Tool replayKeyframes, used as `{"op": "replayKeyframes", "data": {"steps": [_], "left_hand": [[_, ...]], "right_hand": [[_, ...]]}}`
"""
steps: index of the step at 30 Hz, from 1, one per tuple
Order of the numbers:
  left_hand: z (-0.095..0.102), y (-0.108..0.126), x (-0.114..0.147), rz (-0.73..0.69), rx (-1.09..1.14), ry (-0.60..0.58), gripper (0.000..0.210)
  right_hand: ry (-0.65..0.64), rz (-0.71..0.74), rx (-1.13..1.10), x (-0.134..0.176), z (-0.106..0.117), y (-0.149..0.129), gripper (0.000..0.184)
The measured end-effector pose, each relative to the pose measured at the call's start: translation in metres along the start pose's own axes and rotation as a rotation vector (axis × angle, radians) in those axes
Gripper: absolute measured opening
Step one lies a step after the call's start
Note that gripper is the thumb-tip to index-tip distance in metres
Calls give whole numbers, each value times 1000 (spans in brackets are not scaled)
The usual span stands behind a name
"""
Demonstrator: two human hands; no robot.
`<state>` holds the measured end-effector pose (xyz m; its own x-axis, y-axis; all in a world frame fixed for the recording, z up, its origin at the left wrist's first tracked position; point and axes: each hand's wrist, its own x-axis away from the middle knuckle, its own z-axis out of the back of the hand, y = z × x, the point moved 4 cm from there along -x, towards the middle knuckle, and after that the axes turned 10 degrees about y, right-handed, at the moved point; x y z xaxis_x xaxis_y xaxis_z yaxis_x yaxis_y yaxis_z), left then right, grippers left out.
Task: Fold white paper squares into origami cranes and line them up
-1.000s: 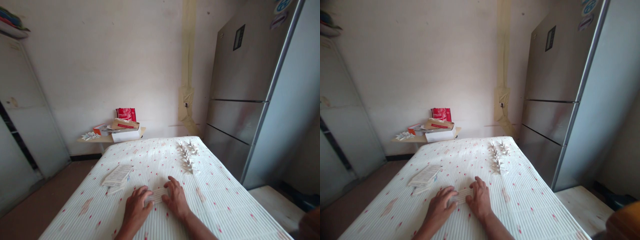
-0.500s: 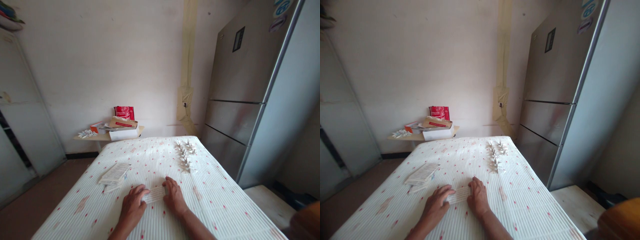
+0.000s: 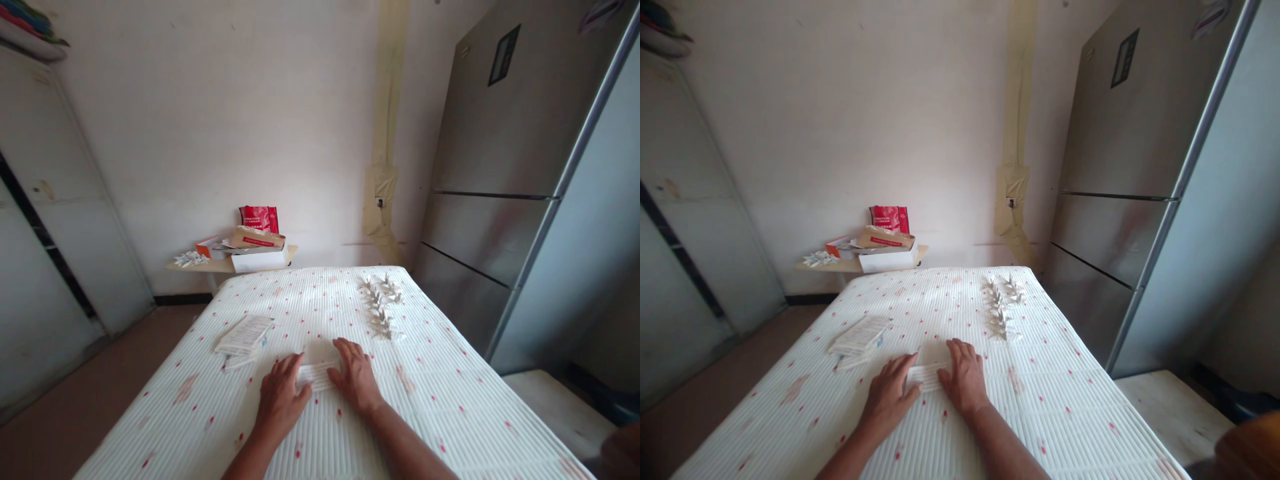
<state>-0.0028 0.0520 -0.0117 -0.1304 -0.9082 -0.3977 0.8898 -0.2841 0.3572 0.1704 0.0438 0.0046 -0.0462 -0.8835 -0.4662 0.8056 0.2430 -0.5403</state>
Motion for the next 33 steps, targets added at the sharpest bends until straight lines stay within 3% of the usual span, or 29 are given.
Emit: {"op": "replayKeyframes", "data": {"steps": [5,12,20,24,27,29,33], "left_hand": [[3,7,0,23,-75,-76,51],[13,13,-1,24,-31,-35,40],[11,13,-2,-9,157,69,26],[17,16,-2,-102,280,197,16],[24,16,-2,-141,330,282,18],[24,16,-1,-154,320,266,21],[19,14,3,-200,230,119,28]], "right_hand": [[-89,18,53,0,-2,-3,54],[-98,18,34,-2,-3,-4,53],[-60,-10,-97,-7,2,-6,34],[36,92,-249,-8,8,-13,19],[92,209,-244,-5,13,-21,15],[61,270,-161,-1,14,-26,15],[-108,303,-37,8,13,-29,18]]}}
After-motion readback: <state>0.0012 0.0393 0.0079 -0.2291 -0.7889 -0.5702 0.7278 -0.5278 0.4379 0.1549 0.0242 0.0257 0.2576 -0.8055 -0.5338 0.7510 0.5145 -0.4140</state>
